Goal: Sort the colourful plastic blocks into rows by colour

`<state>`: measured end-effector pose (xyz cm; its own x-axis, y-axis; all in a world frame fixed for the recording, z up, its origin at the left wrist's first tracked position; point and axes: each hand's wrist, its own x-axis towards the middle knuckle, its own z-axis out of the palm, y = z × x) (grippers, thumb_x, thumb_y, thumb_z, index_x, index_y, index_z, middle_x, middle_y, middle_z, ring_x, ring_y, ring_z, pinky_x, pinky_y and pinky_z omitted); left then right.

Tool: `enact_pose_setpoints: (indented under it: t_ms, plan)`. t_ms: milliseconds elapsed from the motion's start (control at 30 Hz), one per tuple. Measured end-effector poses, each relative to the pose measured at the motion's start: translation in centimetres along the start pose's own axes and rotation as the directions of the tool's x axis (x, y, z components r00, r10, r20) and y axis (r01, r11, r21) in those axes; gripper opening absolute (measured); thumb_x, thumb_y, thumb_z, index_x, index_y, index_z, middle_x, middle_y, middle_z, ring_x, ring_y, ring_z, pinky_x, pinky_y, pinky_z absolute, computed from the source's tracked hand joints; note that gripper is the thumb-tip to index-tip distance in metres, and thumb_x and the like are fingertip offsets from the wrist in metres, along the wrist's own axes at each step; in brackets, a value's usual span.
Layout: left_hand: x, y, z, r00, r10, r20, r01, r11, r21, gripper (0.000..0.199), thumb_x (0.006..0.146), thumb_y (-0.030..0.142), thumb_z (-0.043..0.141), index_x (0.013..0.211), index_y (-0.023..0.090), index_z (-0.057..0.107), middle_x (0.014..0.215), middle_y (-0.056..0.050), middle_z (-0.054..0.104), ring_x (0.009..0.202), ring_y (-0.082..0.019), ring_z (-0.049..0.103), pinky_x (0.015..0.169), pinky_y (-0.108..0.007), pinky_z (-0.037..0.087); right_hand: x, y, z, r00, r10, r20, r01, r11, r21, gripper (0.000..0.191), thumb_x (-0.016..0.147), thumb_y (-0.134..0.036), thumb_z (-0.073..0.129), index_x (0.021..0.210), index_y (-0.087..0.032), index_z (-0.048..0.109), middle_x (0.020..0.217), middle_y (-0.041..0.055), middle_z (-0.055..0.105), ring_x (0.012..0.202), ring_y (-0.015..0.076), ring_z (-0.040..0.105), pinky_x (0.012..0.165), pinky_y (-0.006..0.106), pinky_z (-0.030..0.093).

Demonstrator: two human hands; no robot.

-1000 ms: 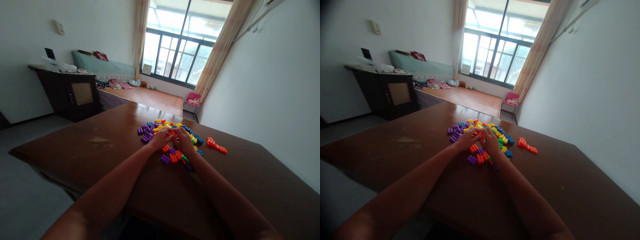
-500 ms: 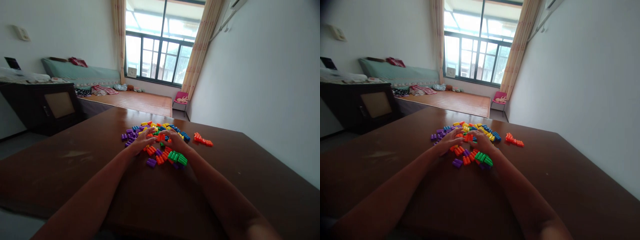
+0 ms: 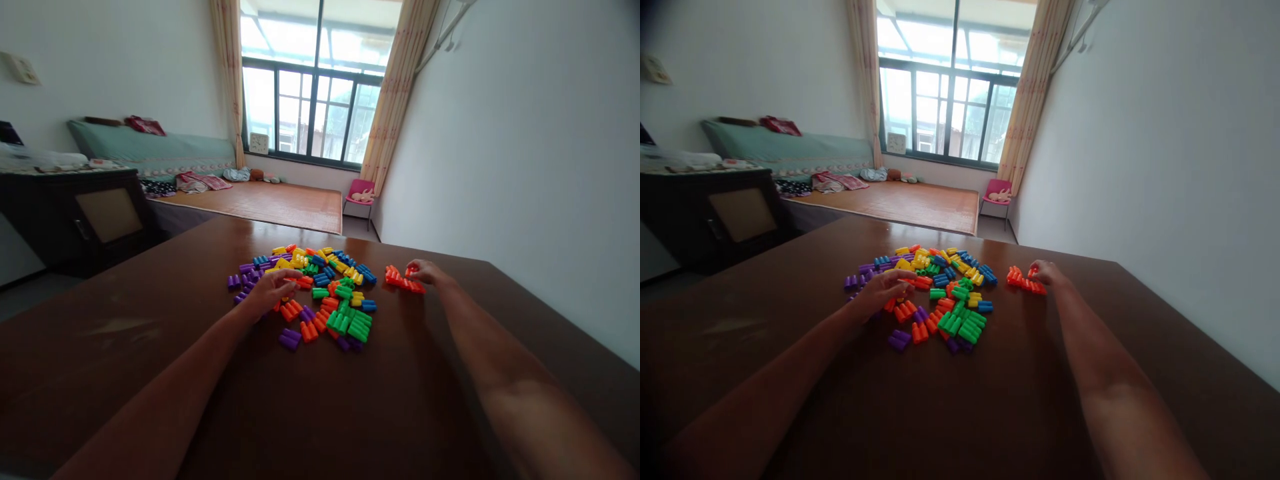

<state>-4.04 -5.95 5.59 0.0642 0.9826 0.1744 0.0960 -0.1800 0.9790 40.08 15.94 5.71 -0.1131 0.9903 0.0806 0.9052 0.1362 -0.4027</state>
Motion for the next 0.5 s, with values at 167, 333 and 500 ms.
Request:
enact_pose_setpoints:
  t_ms: [167,333,500]
  plan:
    - [0.0,0.0,0.0,1.000,0.020,-0.001,-0.020,0.999,0.032,0.042,0.074,0.046,0.069,0.102,0.015,0.068,0.084,-0.006,0.071,0.074,-0.017,0.066,0.069,-0.029,0.052,0.6,-0.2,0.6,0.990,-0.047,0.136,0.034,0.995,0.098,0.036,0.066,-0.024,0.074,0.102,-0.017,0.071,0.089,0.0067,0.073,0.077,0.0172,0.066,0.069,0.024,0.051]
    - [0.2,-0.7,-0.1,0.999,0.039,0.016,-0.039,0.999,0.020,0.041,0.075,0.046,0.068,0.102,0.015,0.069,0.085,-0.007,0.071,0.074,-0.018,0.065,0.068,-0.029,0.053,-0.4,-2.5,0.3,0.986,-0.166,0.026,0.166,0.986,0.024,0.032,0.078,-0.035,0.065,0.105,-0.020,0.071,0.097,0.0061,0.072,0.082,0.0172,0.065,0.074,0.026,0.051]
    - [0.1,-0.4,0.0,0.998,0.066,0.012,-0.067,0.997,0.034,0.038,0.074,0.044,0.069,0.098,0.015,0.070,0.089,-0.008,0.072,0.075,-0.018,0.066,0.067,-0.029,0.054,-2.6,-5.5,0.9,0.956,-0.286,0.069,0.291,0.952,-0.091,0.037,0.068,-0.035,0.075,0.104,-0.025,0.073,0.104,0.0050,0.070,0.095,0.0213,0.064,0.085,0.028,0.049]
